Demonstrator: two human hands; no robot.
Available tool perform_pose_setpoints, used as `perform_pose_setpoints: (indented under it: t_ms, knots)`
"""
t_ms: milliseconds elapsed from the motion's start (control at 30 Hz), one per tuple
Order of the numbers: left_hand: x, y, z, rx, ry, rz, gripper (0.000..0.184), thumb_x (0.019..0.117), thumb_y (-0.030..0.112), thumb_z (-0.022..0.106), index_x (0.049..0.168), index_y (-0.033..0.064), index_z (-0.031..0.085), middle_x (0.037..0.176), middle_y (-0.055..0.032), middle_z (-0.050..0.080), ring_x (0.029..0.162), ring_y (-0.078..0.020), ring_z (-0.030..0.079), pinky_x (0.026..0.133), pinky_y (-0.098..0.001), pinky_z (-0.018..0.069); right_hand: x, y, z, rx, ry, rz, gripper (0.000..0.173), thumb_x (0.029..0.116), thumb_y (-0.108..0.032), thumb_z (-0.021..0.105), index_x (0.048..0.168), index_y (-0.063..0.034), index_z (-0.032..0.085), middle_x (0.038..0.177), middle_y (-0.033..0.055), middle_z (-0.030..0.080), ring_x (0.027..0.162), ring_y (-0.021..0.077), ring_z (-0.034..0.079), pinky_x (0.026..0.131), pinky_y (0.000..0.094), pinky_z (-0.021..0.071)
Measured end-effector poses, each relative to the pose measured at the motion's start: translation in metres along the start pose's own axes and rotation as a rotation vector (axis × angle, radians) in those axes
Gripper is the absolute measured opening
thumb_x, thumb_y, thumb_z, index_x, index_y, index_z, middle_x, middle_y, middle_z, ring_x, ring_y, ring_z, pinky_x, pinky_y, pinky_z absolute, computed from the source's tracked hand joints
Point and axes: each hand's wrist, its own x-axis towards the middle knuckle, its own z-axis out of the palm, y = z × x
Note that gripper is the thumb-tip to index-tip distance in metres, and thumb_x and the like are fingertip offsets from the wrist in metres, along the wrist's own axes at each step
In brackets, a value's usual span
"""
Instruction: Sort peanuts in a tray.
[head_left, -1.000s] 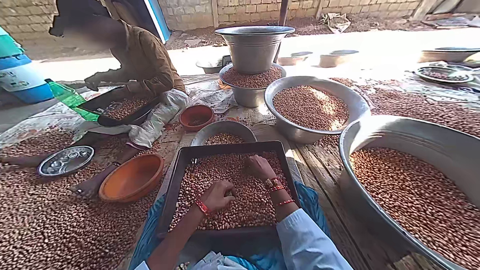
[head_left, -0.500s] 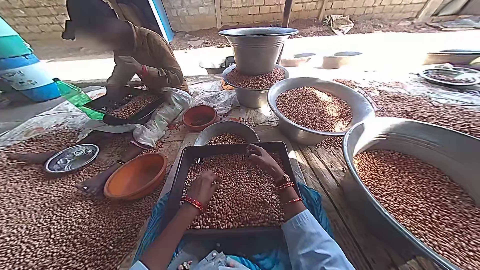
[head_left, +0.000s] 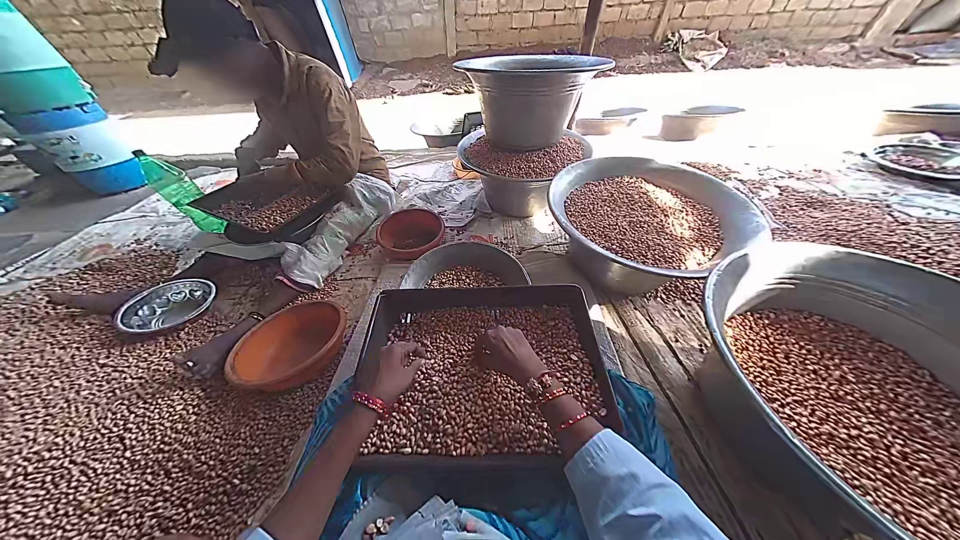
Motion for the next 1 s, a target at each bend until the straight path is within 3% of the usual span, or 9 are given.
perform_pose_setpoints:
  t_ms: [133, 300, 433, 567, 700, 800, 867, 933, 1000]
  knots:
    - [-0.001, 0.010, 0.013, 0.057, -0.091, -0.060, 0.031, 0.1022, 0.021, 0.064, 0.127, 0.0043, 0.071, 0.127, -0.0223, 0.069, 0.120, -0.0382, 0.065, 0.108, -0.0538, 0.0462, -0.001, 0.004, 0.004, 0.013, 0.006, -0.046, 0.026, 0.0996, -0.023, 0.060, 0.112, -0.0044, 0.073, 0.109, 0.0213, 0.073, 0.106, 0.0416, 0.068, 0.088, 0.0635, 0.0492]
    - [0.011, -0.019, 0.008, -0.477, 0.118, 0.039, 0.017, 0.0983, 0.002, 0.054, 0.112, -0.0035, 0.063, 0.081, -0.0058, 0.061, 0.062, -0.0086, 0.055, 0.061, -0.0267, 0.0485, 0.000, 0.006, 0.007, 0.027, -0.024, -0.032, 0.027, 0.0990, -0.023, 0.062, 0.115, -0.0039, 0.071, 0.109, 0.0219, 0.072, 0.106, 0.0419, 0.068, 0.088, 0.0636, 0.0491]
    - [0.011, -0.008, 0.000, -0.171, 0.052, 0.000, 0.024, 0.0992, 0.014, 0.063, 0.118, 0.0031, 0.072, 0.097, -0.0172, 0.070, 0.089, -0.0297, 0.065, 0.088, -0.0500, 0.0497, 0.003, 0.007, 0.007, 0.021, -0.037, -0.030, 0.027, 0.0983, -0.025, 0.062, 0.114, -0.0048, 0.071, 0.108, 0.0208, 0.072, 0.105, 0.0405, 0.068, 0.087, 0.0631, 0.0498]
    - [0.010, 0.015, 0.015, 0.047, -0.127, -0.056, 0.031, 0.1029, 0.022, 0.063, 0.126, 0.0028, 0.070, 0.130, -0.0232, 0.066, 0.126, -0.0378, 0.061, 0.112, -0.0516, 0.0435, 0.003, 0.010, 0.006, 0.050, -0.064, -0.044, 0.027, 0.0977, -0.024, 0.065, 0.118, -0.0069, 0.071, 0.114, 0.0201, 0.072, 0.110, 0.0405, 0.068, 0.090, 0.0645, 0.0492]
    - [0.007, 0.009, 0.007, -0.107, -0.194, 0.053, 0.025, 0.1001, 0.015, 0.066, 0.118, -0.0014, 0.072, 0.111, -0.0215, 0.070, 0.103, -0.0323, 0.067, 0.099, -0.0482, 0.0500, 0.003, 0.011, 0.012, 0.052, -0.054, -0.037, 0.026, 0.0987, -0.021, 0.062, 0.118, -0.0060, 0.071, 0.114, 0.0205, 0.072, 0.110, 0.0413, 0.067, 0.090, 0.0647, 0.0491]
    - [-0.012, -0.007, -0.013, -0.699, -0.495, 0.375, 0.013, 0.0953, 0.011, 0.068, 0.104, 0.0036, 0.075, 0.093, -0.0004, 0.077, 0.086, -0.0076, 0.074, 0.086, -0.0267, 0.0605, 0.003, 0.011, 0.011, 0.050, -0.041, -0.043, 0.025, 0.0985, -0.021, 0.062, 0.115, -0.0037, 0.071, 0.110, 0.0215, 0.072, 0.107, 0.0420, 0.068, 0.088, 0.0650, 0.0493]
    - [-0.024, -0.003, -0.022, -0.884, -0.547, 0.432, 0.012, 0.0952, 0.007, 0.067, 0.102, 0.0041, 0.076, 0.093, 0.0003, 0.079, 0.085, -0.0080, 0.076, 0.085, -0.0264, 0.0625, 0.003, 0.011, 0.010, 0.058, -0.037, -0.049, 0.025, 0.0980, -0.021, 0.062, 0.114, -0.0032, 0.071, 0.109, 0.0214, 0.072, 0.106, 0.0418, 0.068, 0.087, 0.0647, 0.0496]
    - [-0.028, 0.007, -0.028, -0.572, -0.268, 0.272, 0.010, 0.0962, 0.004, 0.067, 0.102, 0.0013, 0.074, 0.090, -0.0025, 0.075, 0.079, -0.0078, 0.072, 0.081, -0.0260, 0.0603, 0.004, 0.010, 0.009, 0.062, -0.044, -0.049, 0.025, 0.0977, -0.021, 0.061, 0.113, -0.0035, 0.071, 0.109, 0.0210, 0.072, 0.106, 0.0411, 0.068, 0.087, 0.0646, 0.0497]
    - [-0.018, 0.009, -0.016, -0.155, -0.126, 0.120, 0.018, 0.0984, 0.015, 0.069, 0.112, 0.0048, 0.076, 0.108, -0.0123, 0.075, 0.098, -0.0238, 0.071, 0.095, -0.0442, 0.0539, 0.005, 0.009, 0.010, 0.061, -0.056, -0.043, 0.025, 0.0975, -0.022, 0.062, 0.113, -0.0041, 0.071, 0.109, 0.0205, 0.072, 0.106, 0.0403, 0.068, 0.087, 0.0639, 0.0501]
